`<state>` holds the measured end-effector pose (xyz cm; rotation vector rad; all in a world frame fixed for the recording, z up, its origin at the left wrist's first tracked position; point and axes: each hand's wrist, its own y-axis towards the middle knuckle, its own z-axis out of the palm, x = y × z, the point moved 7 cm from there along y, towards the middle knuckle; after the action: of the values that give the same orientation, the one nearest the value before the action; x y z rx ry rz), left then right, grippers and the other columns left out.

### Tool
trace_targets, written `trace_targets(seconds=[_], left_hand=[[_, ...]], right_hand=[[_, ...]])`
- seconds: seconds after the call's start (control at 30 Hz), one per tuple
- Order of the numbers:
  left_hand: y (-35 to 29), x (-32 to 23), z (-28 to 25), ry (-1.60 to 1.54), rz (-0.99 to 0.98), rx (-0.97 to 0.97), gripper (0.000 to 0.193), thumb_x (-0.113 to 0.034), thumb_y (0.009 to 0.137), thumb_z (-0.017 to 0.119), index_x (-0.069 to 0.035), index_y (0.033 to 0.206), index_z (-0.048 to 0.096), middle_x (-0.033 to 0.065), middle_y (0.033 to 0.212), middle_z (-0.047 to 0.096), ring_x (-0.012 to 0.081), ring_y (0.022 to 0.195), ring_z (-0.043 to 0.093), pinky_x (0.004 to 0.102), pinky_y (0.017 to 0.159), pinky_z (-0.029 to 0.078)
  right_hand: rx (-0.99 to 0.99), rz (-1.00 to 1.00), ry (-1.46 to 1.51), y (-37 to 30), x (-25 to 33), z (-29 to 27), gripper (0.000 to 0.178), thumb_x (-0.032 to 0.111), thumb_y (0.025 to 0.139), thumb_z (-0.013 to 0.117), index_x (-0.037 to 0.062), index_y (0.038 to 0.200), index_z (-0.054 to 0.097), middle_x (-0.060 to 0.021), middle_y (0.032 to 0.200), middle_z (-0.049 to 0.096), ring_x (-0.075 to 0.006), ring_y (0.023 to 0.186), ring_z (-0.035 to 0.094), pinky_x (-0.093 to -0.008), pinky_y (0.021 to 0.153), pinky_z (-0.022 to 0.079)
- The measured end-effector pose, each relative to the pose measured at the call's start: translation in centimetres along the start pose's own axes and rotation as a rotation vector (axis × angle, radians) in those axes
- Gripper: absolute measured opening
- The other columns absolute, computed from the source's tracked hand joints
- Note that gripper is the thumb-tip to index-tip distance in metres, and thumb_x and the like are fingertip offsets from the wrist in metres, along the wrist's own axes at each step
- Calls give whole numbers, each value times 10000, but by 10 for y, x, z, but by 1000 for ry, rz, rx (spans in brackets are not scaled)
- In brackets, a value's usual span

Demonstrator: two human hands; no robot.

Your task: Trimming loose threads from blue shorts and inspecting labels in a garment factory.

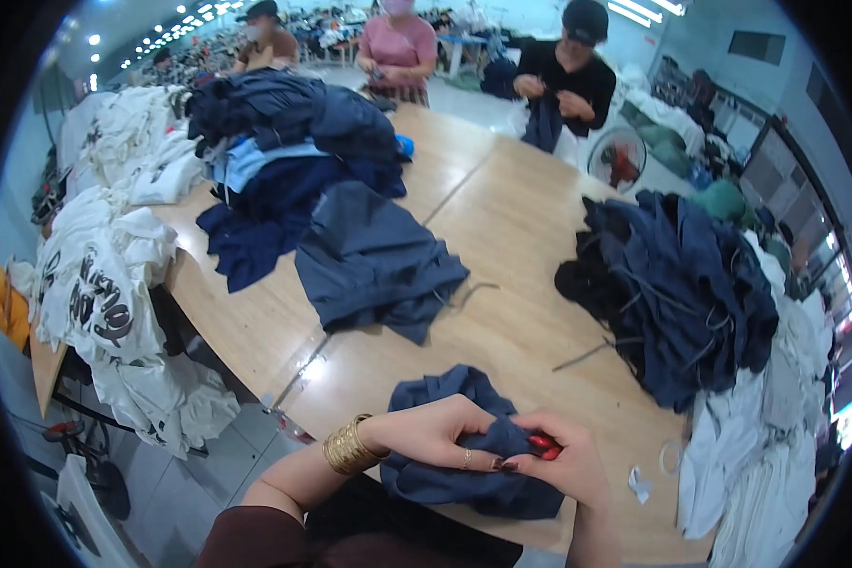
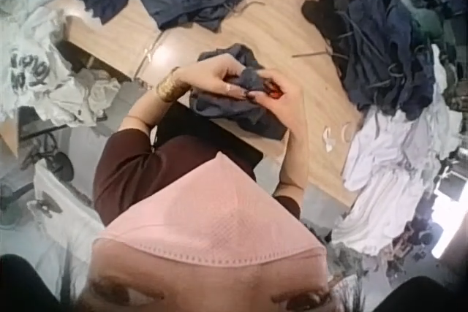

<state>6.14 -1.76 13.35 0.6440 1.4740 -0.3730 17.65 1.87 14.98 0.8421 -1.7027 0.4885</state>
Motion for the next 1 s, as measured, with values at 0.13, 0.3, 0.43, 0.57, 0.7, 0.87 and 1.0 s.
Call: trace_targets(seconds=[0.13,0.3,0.43,0.57,0.7,0.87,1.0], left_hand=[[-6,-9,-11,-79,-114,65,267,-116,822,638,56,1020,584,20,852,642,36,756,538,200,691,450],[-9,4,-42,-92,-288,155,273,-140,849,626,54,1036,585,-4,858,640,15,765,517,185,657,445],[3,-30,-31,356,-18,170,253,-183,846,621,17,999,598,60,767,631,62,680,496,236,626,427],[26,-75,-20,473,-74,245,253,-197,814,655,11,949,608,30,656,602,53,605,484,250,535,404],[29,-88,-42,395,-141,289,287,-197,816,668,63,913,593,15,726,626,25,659,484,228,571,426],[-1,-101,-80,-2,-26,52,268,-123,780,670,100,912,602,60,835,630,66,722,551,200,618,464],[-17,-116,-130,123,40,2,324,-116,781,635,89,1027,584,63,982,634,94,838,574,224,791,466]], right_hand=[[-103,-2,-265,0,24,-13,220,92,671,769,5,822,634,-14,693,590,-77,586,516,-206,505,386],[-556,-115,-423,-5,54,-81,120,25,671,678,8,756,596,-32,668,552,-68,610,497,-180,518,345],[-238,158,-116,11,33,-44,438,1,686,683,35,1106,562,-73,1001,580,-124,880,566,-221,797,435],[105,149,271,17,22,-8,342,64,690,728,-9,995,590,14,808,574,-38,702,483,-177,616,374],[-93,42,116,25,55,-53,192,44,612,755,38,726,600,25,663,565,-33,645,491,-179,552,375],[-449,-276,676,-18,106,-135,145,138,753,522,70,834,422,-57,830,528,-185,815,551,-340,773,463],[-560,-275,688,-18,75,-195,145,120,758,516,49,869,455,-66,853,546,-206,853,551,-351,857,427]])
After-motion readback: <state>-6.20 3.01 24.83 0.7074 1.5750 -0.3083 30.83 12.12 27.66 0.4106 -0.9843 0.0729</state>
